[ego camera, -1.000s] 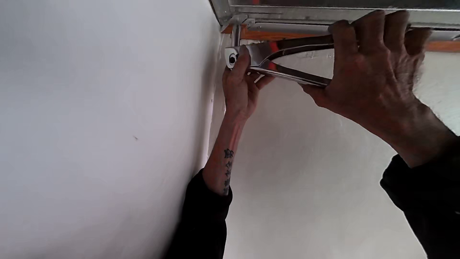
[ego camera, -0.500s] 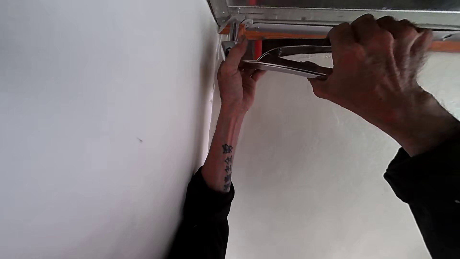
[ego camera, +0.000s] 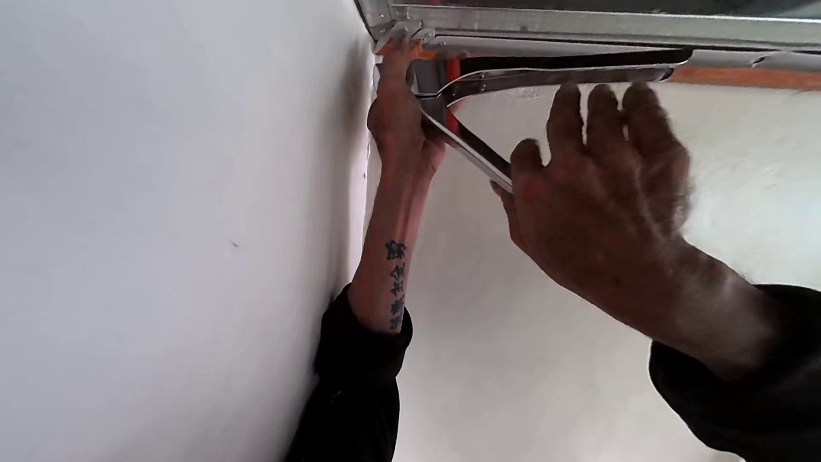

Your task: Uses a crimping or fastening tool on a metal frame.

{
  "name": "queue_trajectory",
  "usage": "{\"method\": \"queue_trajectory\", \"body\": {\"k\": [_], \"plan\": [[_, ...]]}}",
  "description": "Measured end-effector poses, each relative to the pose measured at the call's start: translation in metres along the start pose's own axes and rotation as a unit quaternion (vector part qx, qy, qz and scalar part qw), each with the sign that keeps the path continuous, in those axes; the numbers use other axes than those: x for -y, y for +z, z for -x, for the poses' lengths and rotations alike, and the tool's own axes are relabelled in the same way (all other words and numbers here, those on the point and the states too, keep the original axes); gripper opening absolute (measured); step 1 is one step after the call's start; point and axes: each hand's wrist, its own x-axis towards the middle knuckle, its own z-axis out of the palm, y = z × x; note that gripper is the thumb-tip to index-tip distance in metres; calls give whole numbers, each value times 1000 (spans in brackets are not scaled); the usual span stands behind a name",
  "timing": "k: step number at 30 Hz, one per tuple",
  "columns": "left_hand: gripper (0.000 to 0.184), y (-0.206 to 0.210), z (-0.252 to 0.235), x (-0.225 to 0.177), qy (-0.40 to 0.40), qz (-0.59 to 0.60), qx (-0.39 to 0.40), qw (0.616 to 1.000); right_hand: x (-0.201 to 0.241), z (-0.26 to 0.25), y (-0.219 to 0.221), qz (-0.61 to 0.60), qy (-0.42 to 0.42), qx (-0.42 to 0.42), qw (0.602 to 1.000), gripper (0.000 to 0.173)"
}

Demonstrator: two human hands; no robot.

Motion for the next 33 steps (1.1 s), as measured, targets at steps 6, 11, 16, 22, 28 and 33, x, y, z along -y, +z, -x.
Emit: {"method": "queue_trajectory", "body": {"k": [6, 11, 16, 22, 28, 33], "plan": [[31, -1, -1, 5, 10, -16, -10, 1000, -35, -20, 8, -130, 6, 128, 983, 38], [32, -7, -35, 19, 33, 40, 15, 999, -44, -25, 17, -209, -1, 144, 967, 30], [33, 0, -9, 7, 13, -12, 12, 1000, -39, -25, 28, -227, 12, 156, 961, 32], [33, 1, 5, 0, 29, -56, 9, 998, -35, -10, 14, -73, 43, -67, 994, 69], [26, 5, -7, 3, 14, -89, -37, 995, -65, -34, 31, -76, 117, -13, 990, 89], [30, -1, -23, 10, 16, -58, -25, 998, -86, -47, 53, -26, 46, -141, 989, 53]]}}
